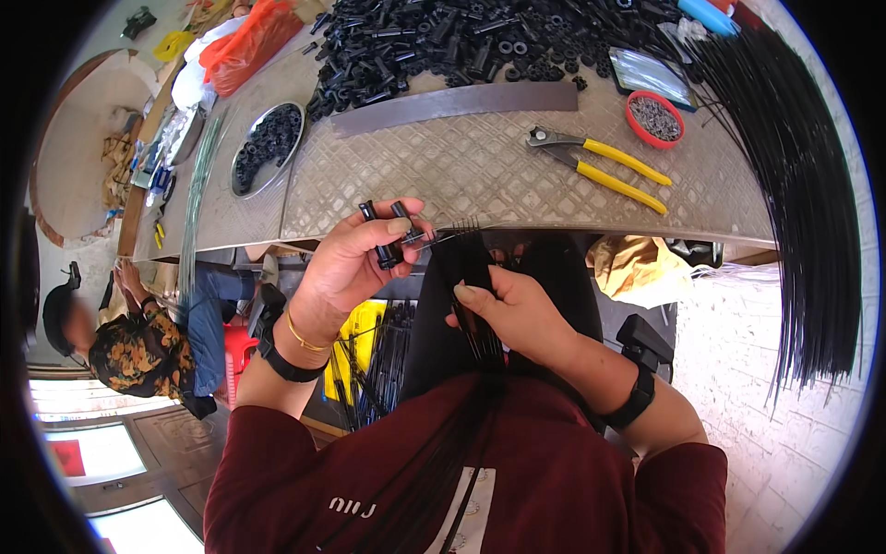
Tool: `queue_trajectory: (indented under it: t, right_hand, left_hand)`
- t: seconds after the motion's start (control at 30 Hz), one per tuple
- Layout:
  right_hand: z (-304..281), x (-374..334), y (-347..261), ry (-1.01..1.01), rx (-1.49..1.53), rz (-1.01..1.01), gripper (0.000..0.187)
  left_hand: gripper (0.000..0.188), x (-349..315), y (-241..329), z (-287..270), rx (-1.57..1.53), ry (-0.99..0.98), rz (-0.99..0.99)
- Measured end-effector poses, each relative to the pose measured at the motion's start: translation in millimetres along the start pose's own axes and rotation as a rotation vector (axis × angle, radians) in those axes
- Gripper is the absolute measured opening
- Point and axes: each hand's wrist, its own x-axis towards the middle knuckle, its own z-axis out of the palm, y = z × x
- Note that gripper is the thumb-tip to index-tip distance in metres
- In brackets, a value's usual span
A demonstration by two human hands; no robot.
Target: Assembling black plastic components using pliers and zip ties at a workbench in a factory setting.
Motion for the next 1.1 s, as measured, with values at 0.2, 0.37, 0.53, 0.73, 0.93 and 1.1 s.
queue_trajectory:
  t: [0.2,0.37,0.53,0.73,0.93,1.1]
  right_hand:
    - [-2.8,0.4,-1.1,0.0,0.02,0.023,0.019]
    - [-5.2,1.0,0.6,-0.008,0.039,0.018,0.02]
    - [-6.1,2.5,4.0,-0.022,0.055,-0.002,0.023]
    - [-6.2,3.4,4.7,-0.035,0.026,-0.004,0.024]
    - [-4.6,3.9,4.4,-0.025,0.036,0.002,0.023]
    - [-5.1,3.6,3.6,-0.031,0.015,0.002,0.022]
  left_hand:
    - [0.022,8.2,-3.6,0.1,0.006,-0.042,0.041]
    - [0.016,10.5,-6.1,0.9,-0.016,-0.031,0.029]
    - [0.019,9.2,-4.6,4.2,0.022,-0.024,0.018]
    - [0.025,9.0,-3.3,5.2,0.044,-0.025,0.05]
    - [0.023,9.4,-4.5,7.2,0.146,-0.005,0.116]
    - [0.021,8.6,-7.3,8.1,0.189,0.003,0.172]
